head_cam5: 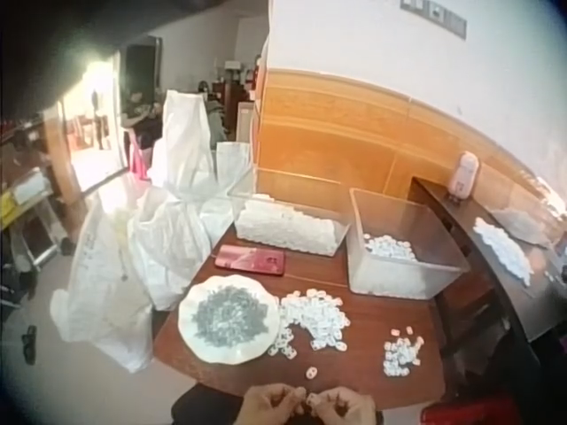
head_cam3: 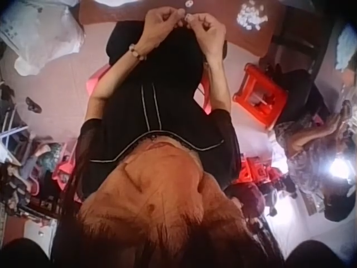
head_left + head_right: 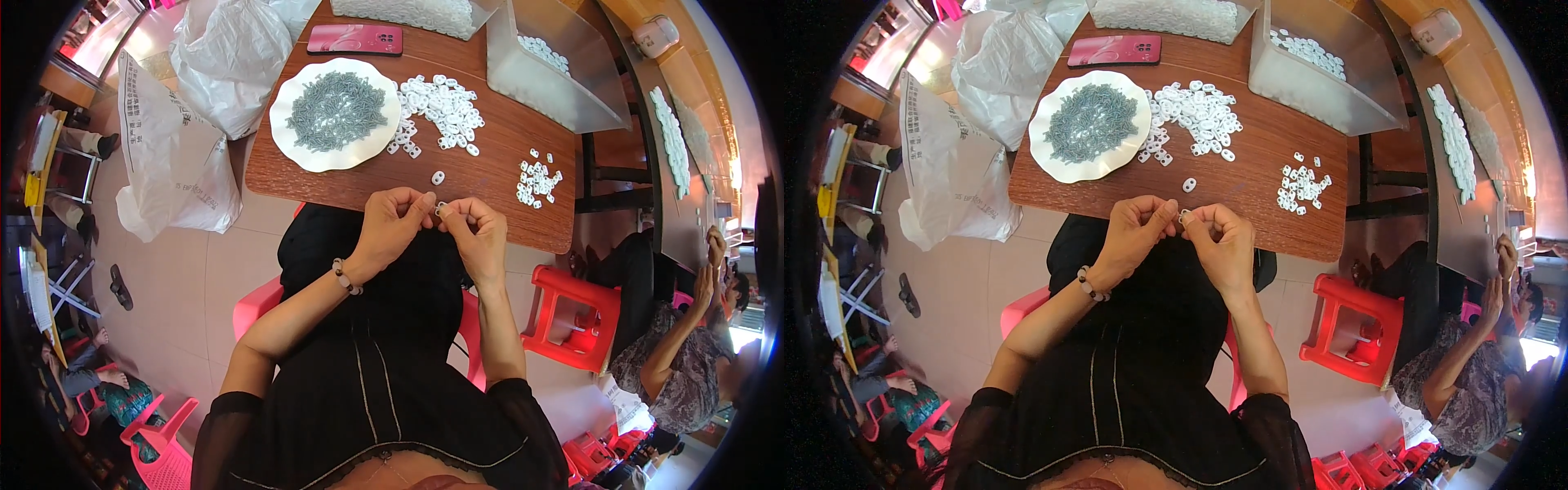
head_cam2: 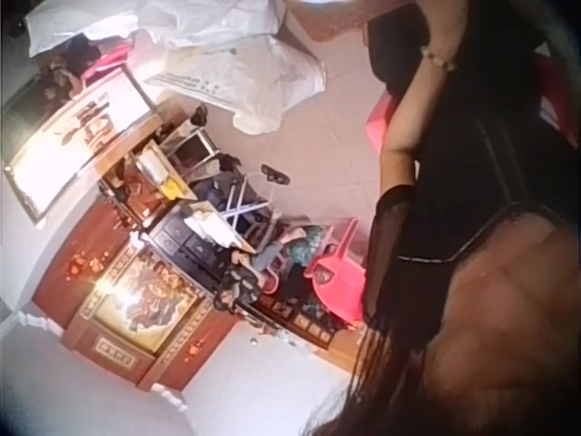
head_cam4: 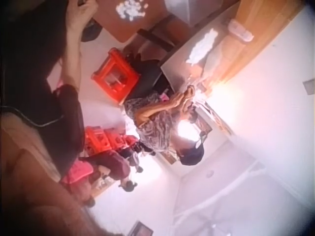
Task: Assembling small plastic components by inserting tiny grey pieces into white circular parts on a work table.
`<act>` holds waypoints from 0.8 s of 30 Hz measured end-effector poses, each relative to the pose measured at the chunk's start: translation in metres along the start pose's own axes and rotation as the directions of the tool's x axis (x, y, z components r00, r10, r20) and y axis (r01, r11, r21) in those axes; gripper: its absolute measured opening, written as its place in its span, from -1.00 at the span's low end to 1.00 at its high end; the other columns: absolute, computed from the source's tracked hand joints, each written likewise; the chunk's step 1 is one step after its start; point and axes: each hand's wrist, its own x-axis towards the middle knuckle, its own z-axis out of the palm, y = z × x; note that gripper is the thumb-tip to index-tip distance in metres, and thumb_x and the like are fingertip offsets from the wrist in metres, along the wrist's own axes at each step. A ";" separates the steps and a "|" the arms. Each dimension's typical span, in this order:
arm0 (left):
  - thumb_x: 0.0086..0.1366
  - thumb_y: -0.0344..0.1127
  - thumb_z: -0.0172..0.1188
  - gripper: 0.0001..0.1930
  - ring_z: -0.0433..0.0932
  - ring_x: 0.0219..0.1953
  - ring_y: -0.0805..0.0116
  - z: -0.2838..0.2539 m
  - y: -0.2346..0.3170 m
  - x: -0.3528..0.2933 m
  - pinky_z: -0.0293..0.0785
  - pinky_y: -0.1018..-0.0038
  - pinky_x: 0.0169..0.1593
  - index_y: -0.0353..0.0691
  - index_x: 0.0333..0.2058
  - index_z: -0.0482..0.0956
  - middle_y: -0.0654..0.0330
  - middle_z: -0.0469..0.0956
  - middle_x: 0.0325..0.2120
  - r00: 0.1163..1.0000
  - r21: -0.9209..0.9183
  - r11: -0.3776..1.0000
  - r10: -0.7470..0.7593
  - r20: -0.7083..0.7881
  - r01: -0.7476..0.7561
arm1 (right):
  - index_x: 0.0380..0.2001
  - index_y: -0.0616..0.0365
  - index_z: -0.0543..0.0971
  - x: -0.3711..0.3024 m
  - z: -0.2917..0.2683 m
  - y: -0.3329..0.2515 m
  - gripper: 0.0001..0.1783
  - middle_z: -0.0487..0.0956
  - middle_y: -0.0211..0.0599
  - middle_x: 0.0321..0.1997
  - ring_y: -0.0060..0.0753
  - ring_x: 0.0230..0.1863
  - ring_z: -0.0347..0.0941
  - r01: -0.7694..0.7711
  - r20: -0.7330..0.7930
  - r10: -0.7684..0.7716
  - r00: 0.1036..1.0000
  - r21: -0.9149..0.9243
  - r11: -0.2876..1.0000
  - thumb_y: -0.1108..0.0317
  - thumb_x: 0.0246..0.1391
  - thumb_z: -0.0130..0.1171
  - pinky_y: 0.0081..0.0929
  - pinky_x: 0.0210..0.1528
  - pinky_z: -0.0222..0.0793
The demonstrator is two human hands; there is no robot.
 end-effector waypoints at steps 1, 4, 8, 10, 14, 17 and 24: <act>0.33 -0.19 0.17 -0.73 0.39 -0.57 0.71 0.000 0.000 0.000 0.25 0.74 -0.47 -0.29 -0.41 0.59 0.35 0.53 -0.61 1.000 0.000 1.000 -0.001 -0.001 0.001 | -0.45 0.30 0.59 0.000 0.000 0.000 -0.83 0.58 -0.43 -0.59 -0.78 -0.56 0.40 -0.005 0.003 0.005 1.000 0.004 1.000 0.39 0.09 0.23 -0.77 -0.49 0.25; 0.33 -0.20 0.17 -0.74 0.40 -0.56 0.71 0.000 -0.002 0.000 0.26 0.74 -0.47 -0.30 -0.41 0.59 0.35 0.53 -0.61 1.000 0.017 1.000 -0.003 -0.004 0.003 | -0.45 0.30 0.59 0.000 0.000 0.002 -0.83 0.58 -0.43 -0.59 -0.78 -0.55 0.41 -0.005 0.005 0.005 1.000 -0.017 1.000 0.38 0.09 0.23 -0.76 -0.48 0.27; 0.31 -0.28 0.18 -0.76 0.38 -0.60 0.72 0.002 -0.004 0.000 0.22 0.72 -0.55 -0.35 -0.44 0.59 0.34 0.53 -0.64 0.997 0.029 0.998 0.055 -0.048 -0.053 | -0.45 0.30 0.59 0.000 0.001 -0.001 -0.83 0.58 -0.42 -0.59 -0.77 -0.55 0.42 0.003 0.002 -0.003 1.000 -0.029 1.000 0.38 0.09 0.23 -0.76 -0.47 0.28; 0.31 -0.29 0.18 -0.76 0.38 -0.60 0.73 0.003 -0.005 0.000 0.22 0.72 -0.55 -0.36 -0.44 0.58 0.34 0.53 -0.64 0.997 0.021 0.998 0.062 -0.052 -0.061 | -0.45 0.30 0.59 -0.001 0.001 -0.003 -0.83 0.58 -0.42 -0.59 -0.76 -0.55 0.42 0.013 0.001 -0.013 1.000 -0.022 1.000 0.38 0.09 0.23 -0.75 -0.47 0.28; 0.31 -0.28 0.19 -0.77 0.39 -0.58 0.71 0.003 -0.005 0.000 0.24 0.73 -0.51 -0.34 -0.43 0.59 0.34 0.53 -0.63 0.997 -0.004 0.998 0.063 -0.054 -0.063 | -0.45 0.30 0.59 -0.002 0.000 -0.004 -0.83 0.58 -0.42 -0.59 -0.76 -0.55 0.42 0.006 -0.003 -0.006 1.000 -0.029 1.000 0.38 0.09 0.23 -0.75 -0.48 0.28; 0.31 -0.29 0.19 -0.78 0.40 -0.58 0.71 0.003 -0.005 -0.001 0.25 0.72 -0.51 -0.34 -0.43 0.59 0.34 0.53 -0.63 0.997 0.014 0.998 0.058 -0.052 -0.057 | -0.45 0.30 0.59 -0.002 0.000 -0.003 -0.84 0.58 -0.42 -0.60 -0.76 -0.56 0.42 0.007 0.003 -0.007 1.000 -0.053 0.999 0.39 0.09 0.23 -0.75 -0.49 0.28; 0.29 -0.34 0.19 -0.80 0.38 -0.62 0.71 0.008 -0.002 -0.003 0.24 0.70 -0.56 -0.37 -0.45 0.58 0.35 0.51 -0.67 0.989 0.093 0.988 0.129 -0.073 -0.122 | -0.45 0.30 0.59 -0.004 0.001 -0.002 -0.84 0.58 -0.41 -0.61 -0.77 -0.57 0.42 0.004 -0.006 -0.004 1.000 -0.043 0.999 0.39 0.08 0.24 -0.75 -0.50 0.27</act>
